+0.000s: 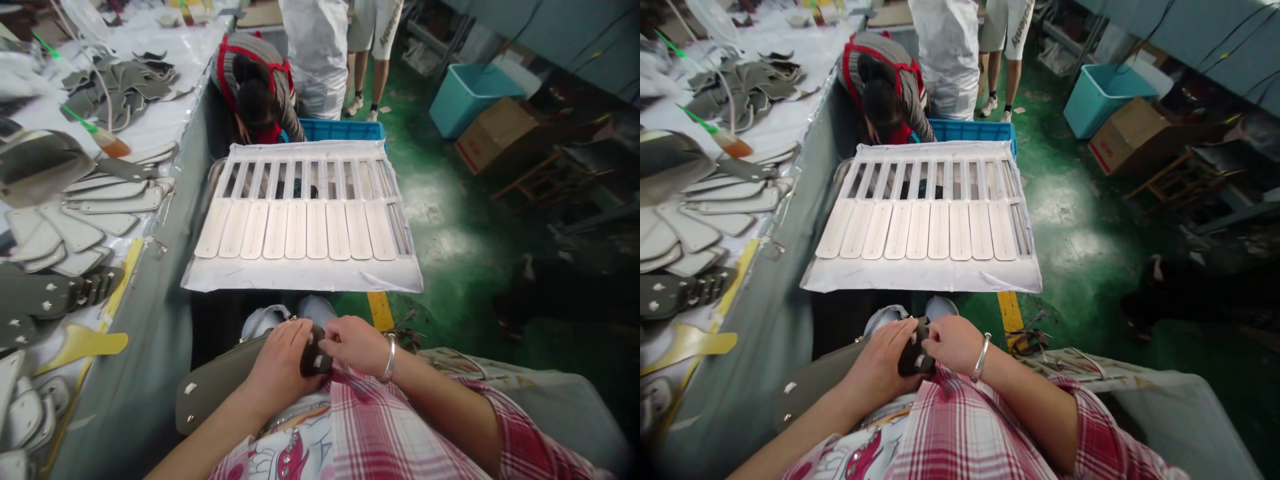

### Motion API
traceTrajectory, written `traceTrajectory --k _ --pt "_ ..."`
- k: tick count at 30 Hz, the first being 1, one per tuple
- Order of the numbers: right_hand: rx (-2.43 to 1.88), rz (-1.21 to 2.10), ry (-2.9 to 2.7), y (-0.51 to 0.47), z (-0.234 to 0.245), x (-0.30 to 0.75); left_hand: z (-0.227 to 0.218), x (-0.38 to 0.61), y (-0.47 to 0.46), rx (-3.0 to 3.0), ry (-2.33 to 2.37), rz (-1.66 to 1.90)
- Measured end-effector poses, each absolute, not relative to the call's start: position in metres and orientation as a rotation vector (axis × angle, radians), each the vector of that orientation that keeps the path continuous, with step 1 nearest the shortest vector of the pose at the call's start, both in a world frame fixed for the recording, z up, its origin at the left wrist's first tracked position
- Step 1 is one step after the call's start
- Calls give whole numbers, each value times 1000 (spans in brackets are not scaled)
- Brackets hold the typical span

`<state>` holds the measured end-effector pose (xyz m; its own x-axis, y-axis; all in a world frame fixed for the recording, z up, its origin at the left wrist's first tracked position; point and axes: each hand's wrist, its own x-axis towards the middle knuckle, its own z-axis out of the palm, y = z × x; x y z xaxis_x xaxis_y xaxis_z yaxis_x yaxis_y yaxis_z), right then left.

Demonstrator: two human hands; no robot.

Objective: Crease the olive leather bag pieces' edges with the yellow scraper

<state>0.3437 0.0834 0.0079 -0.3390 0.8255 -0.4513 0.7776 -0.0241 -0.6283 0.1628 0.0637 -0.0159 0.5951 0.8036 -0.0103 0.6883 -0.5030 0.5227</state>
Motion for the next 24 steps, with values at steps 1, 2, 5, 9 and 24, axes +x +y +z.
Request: traceTrajectory --k 1,2,5,9,24 --pt "-1775 1328 -2145 84 8 344 -16 163 63 2335 1186 333" --pt "-1777 1337 -2135 84 8 344 -17 163 63 2326 1189 346" --pt "-1788 1359 -2103 84 7 344 -18 165 64 2301 1212 381" --pt "-1795 1382 -2073 85 5 344 -19 167 65 2302 1216 369" --pt "-1768 1463 -1974 84 -2 346 -16 167 70 2294 1197 303"
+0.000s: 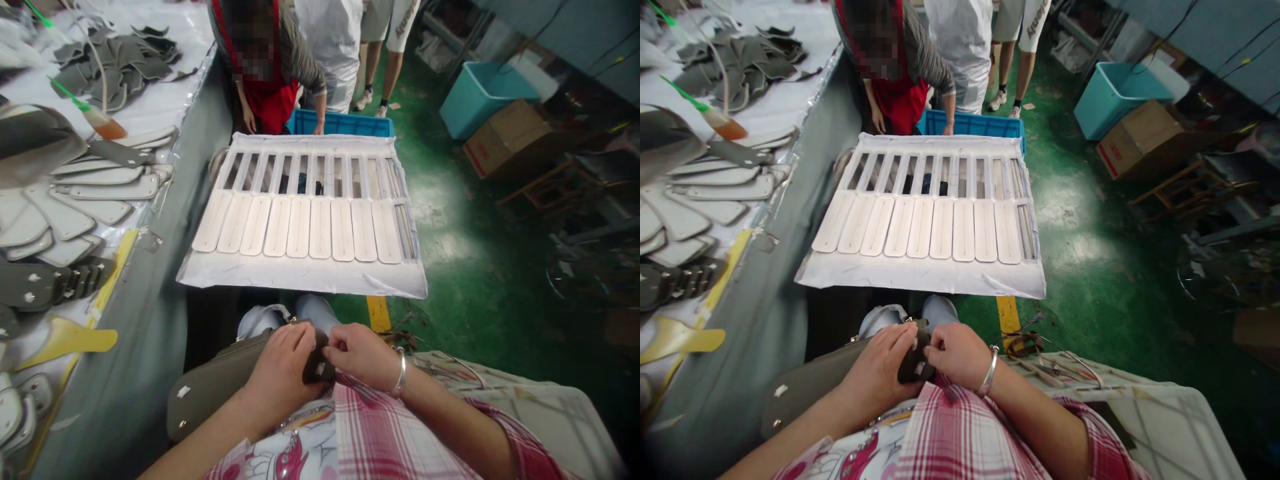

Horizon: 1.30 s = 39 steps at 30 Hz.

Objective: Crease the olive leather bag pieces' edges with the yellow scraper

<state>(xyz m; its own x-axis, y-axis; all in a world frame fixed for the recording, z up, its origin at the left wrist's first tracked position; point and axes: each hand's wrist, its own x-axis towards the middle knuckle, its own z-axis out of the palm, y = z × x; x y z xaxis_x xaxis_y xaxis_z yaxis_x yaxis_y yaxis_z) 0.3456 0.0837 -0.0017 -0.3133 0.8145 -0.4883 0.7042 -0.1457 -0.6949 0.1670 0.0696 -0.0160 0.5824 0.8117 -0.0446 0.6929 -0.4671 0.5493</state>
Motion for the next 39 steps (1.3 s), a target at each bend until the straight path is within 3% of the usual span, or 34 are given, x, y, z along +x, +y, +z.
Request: traceTrajectory --k 12,30,39 --pt "-1591 1497 -1987 78 -14 351 -6 147 77 2258 1071 155" --pt "-1712 1321 -1989 67 -5 340 -7 152 57 2347 1191 293" --pt "-1693 1336 -1816 64 -25 338 -5 140 47 2630 1082 270"
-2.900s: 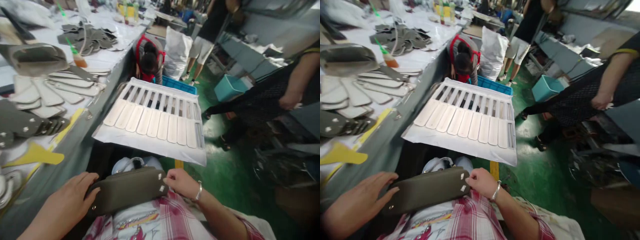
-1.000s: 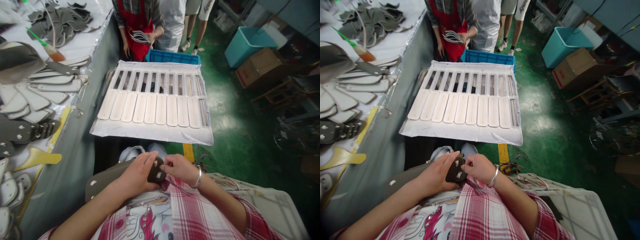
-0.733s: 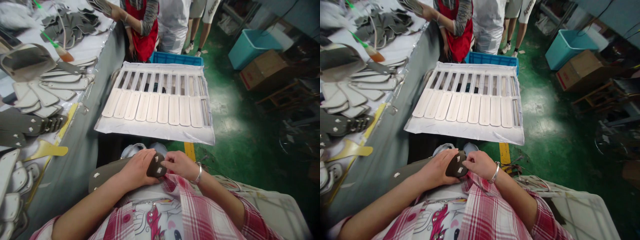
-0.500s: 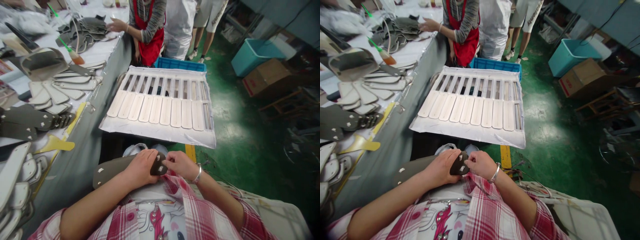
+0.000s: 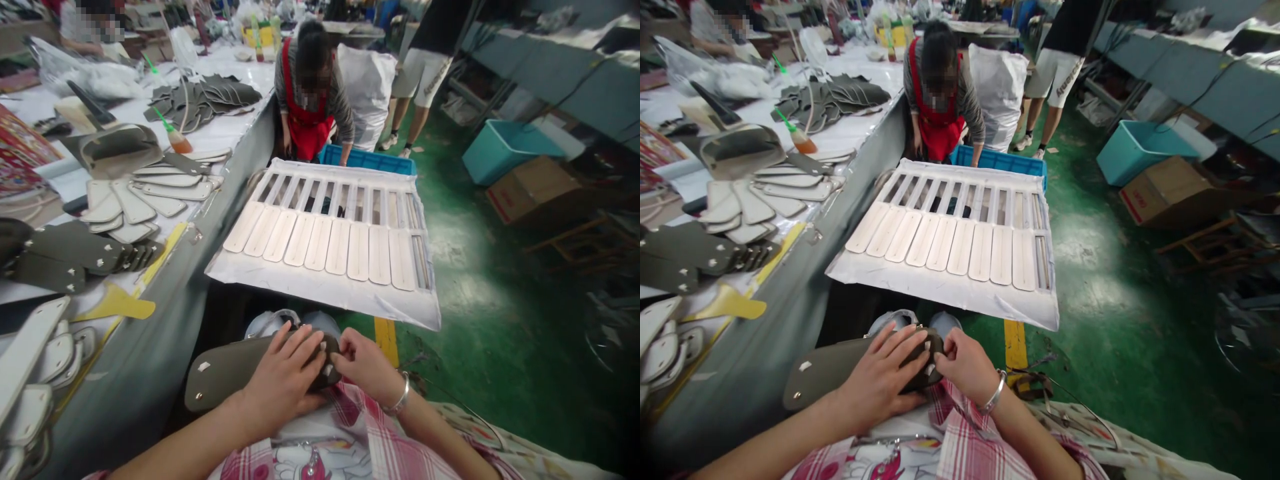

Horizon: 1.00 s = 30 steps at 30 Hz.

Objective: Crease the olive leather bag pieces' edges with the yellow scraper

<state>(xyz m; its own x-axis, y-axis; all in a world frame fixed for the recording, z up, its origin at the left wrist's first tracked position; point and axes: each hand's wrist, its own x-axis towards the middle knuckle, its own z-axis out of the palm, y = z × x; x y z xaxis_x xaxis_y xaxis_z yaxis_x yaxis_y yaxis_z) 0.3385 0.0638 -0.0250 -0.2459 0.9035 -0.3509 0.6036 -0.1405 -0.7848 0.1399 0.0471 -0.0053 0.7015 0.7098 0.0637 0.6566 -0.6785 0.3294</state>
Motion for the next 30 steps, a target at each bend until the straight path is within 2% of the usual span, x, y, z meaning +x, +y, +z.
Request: traceTrajectory --k 6,10,13,15,17,21,30 --pt "-1746 1247 -1868 62 -29 336 2 144 44 2646 1142 240" --pt "-1775 1071 -2090 65 -24 343 13 107 30 2614 1250 555" --pt "-1563 728 -2258 72 -14 326 16 54 8 2043 1899 874" --pt "-1316 502 -2396 72 -3 296 13 20 -8 1495 2162 864" --pt "-1094 416 -2549 70 4 253 8 -5 -18 1168 2104 792" --pt "-813 505 -2780 65 1 178 0 -25 -17 1003 1861 785" --pt "-825 594 -2916 66 -1 157 -11 -33 -7 1010 1772 757"
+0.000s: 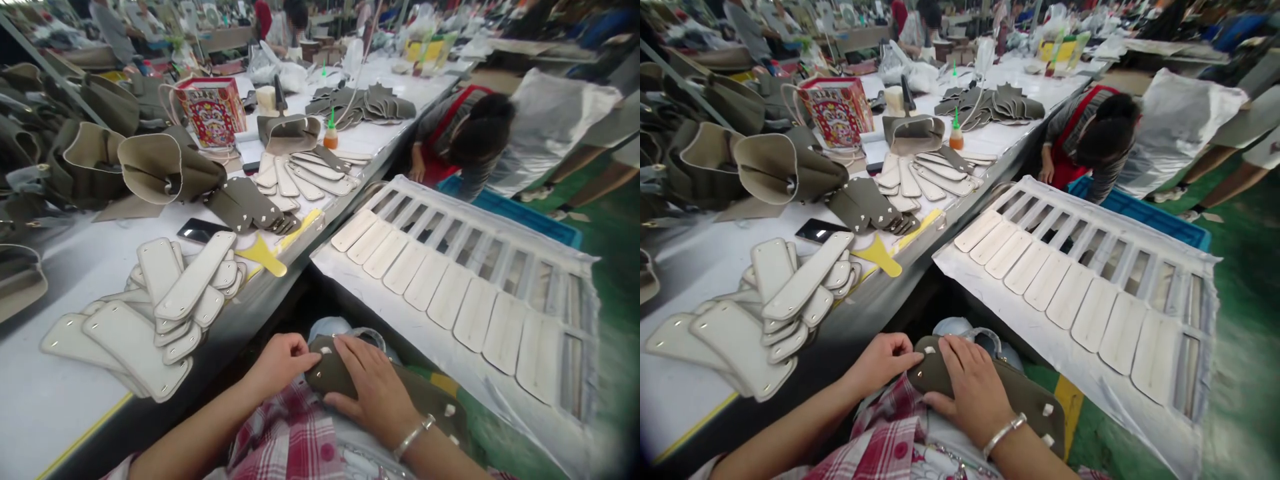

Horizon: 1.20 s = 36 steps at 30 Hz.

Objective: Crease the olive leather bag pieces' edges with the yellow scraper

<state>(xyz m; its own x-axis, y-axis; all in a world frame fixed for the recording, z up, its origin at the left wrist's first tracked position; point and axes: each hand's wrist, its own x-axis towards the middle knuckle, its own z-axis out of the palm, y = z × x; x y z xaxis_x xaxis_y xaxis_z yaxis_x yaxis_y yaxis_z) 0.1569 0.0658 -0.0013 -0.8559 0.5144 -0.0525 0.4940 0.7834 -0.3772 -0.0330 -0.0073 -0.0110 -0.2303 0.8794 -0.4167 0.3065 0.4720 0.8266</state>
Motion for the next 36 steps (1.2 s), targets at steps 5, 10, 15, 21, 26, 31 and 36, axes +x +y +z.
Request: traceTrajectory --k 5,10,15,21,26,31,36 --pt "-824 586 -2935 67 0 156 -18 -35 -7 1083 1762 765" --pt "-806 552 -2934 68 -5 156 -15 -37 -6 1181 1782 742" --pt "-818 521 -2935 66 -5 154 -13 -39 -7 1209 1775 740" --pt "-852 532 -2923 64 -2 150 -13 -44 -7 1226 1766 765" --pt "-858 563 -2905 62 -1 150 -9 -46 -2 1268 1670 749" --pt "-970 561 -2851 55 0 148 -3 -41 0 1287 1624 774" --pt "-975 577 -2859 54 1 144 -14 -34 -1 1136 1617 865"
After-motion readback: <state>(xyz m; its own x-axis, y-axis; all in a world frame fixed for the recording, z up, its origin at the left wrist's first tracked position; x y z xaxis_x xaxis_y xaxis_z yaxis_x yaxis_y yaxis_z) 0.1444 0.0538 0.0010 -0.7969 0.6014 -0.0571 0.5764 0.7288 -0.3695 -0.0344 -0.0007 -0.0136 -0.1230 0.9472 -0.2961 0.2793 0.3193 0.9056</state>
